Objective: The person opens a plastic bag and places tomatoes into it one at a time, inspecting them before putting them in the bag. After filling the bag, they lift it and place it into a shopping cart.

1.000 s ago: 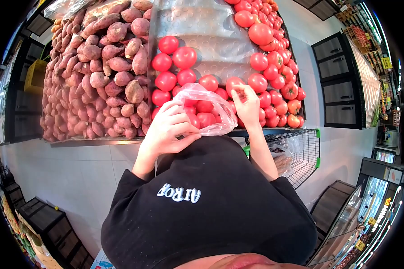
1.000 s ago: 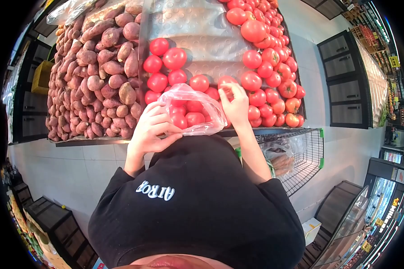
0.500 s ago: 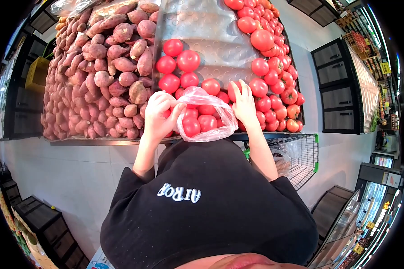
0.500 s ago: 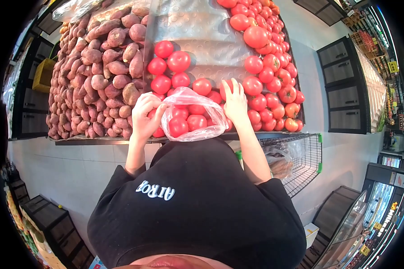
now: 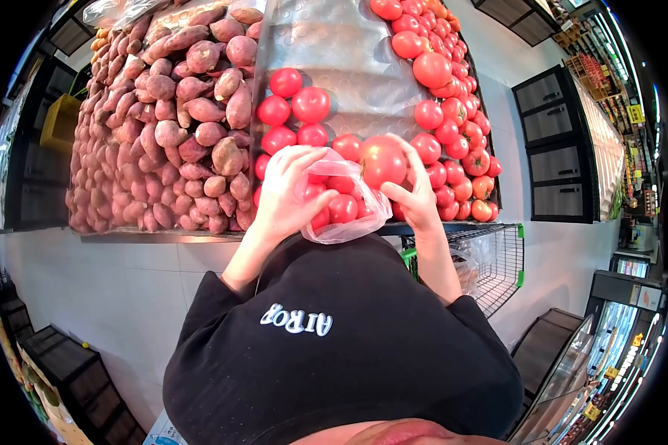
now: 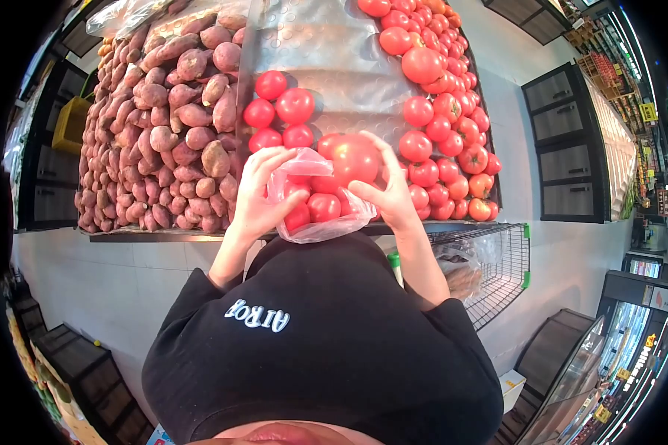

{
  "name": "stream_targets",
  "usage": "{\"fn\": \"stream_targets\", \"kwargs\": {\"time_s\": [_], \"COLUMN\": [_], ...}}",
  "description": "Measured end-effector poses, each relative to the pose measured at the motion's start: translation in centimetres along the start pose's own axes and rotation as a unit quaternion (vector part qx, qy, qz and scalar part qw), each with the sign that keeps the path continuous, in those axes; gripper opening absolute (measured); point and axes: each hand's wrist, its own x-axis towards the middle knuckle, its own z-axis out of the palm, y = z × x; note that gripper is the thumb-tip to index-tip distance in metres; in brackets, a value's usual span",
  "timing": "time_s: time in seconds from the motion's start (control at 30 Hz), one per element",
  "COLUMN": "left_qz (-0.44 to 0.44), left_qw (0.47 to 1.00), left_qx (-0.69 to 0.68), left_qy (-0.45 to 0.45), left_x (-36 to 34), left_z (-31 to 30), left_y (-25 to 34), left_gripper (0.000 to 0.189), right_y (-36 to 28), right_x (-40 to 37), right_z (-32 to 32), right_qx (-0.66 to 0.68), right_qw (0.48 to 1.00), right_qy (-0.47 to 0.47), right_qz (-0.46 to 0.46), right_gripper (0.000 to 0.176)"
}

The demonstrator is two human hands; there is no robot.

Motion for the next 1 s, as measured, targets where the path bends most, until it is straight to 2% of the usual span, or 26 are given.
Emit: {"fn": "stream_targets", "kwargs": {"time_s": [0.03, 0.1, 0.13, 0.27, 0.37, 0.47, 0.53, 0.57, 0.67, 0.73, 0.77, 0.8, 0.9, 0.93, 1.0], "left_qz": [0.02, 0.059, 0.067, 0.048, 0.046, 0.0, -0.013, -0.02, -0.07, -0.156, -0.171, -0.187, -0.322, -0.325, -0.346], "left_qw": [1.0, 0.997, 0.994, 0.988, 0.993, 0.991, 0.989, 0.988, 0.977, 0.941, 0.925, 0.908, 0.721, 0.72, 0.563], "left_qx": [-0.019, -0.057, -0.073, -0.118, -0.088, -0.099, -0.121, -0.132, -0.198, -0.298, -0.336, -0.373, -0.604, -0.605, -0.74], "left_qy": [-0.004, -0.011, -0.038, -0.084, -0.059, -0.089, -0.083, -0.079, -0.027, -0.035, -0.038, -0.04, -0.102, -0.096, -0.128], "left_x": [0.4, 1.4, 1.5, 1.0, 0.9, 0.6, 0.3, 0.1, -0.7, -0.6, -0.7, -0.7, -1.1, -1.0, -0.8], "left_z": [0.1, 0.0, -0.2, 0.7, 0.9, 0.9, 1.2, 1.4, 2.2, 2.4, 2.5, 2.6, 1.5, 1.9, 1.9], "left_y": [0.5, 1.8, 2.2, 2.4, 2.7, 2.8, 2.7, 2.6, 1.8, 1.8, 1.6, 1.3, 1.6, 2.3, 2.1], "left_gripper": [0.076, 0.085, 0.095, 0.097, 0.092, 0.094, 0.098, 0.1, 0.103, 0.102, 0.097, 0.092, 0.085, 0.086, 0.093], "right_y": [0.3, 0.4, 1.7, 2.8, 2.9, 1.9, 2.6, 2.8, -0.6, -1.6, -1.8, -1.7, -0.9, -1.0, -1.5], "right_x": [-0.2, -1.1, -1.5, -1.6, -1.4, -1.4, -1.5, -1.5, -2.5, -2.8, -2.9, -2.5, -2.3, -2.2, -1.9], "right_z": [0.5, 1.7, 1.6, 3.1, 3.2, 3.9, 2.8, 2.3, 3.8, 4.2, 4.2, 3.9, 4.8, 4.7, 5.1], "right_qx": [0.074, 0.193, 0.2, 0.284, 0.258, 0.15, -0.036, -0.13, -0.139, -0.232, -0.275, -0.33, -0.41, -0.425, -0.419], "right_qw": [0.995, 0.972, 0.969, 0.951, 0.954, 0.972, 0.996, 0.989, 0.989, 0.967, 0.945, 0.901, 0.834, 0.829, 0.843], "right_qy": [-0.071, -0.131, -0.135, -0.04, -0.003, 0.076, 0.072, 0.068, 0.057, -0.015, -0.051, -0.096, 0.009, 0.009, -0.036], "right_qz": [-0.016, 0.033, 0.044, 0.119, 0.153, 0.165, 0.046, -0.015, 0.015, -0.109, -0.17, -0.264, -0.369, -0.363, -0.335], "right_gripper": [0.084, 0.078, 0.074, 0.067, 0.064, 0.059, 0.051, 0.048, 0.027, 0.019, 0.019, 0.029, 0.044, 0.063, 0.074]}}
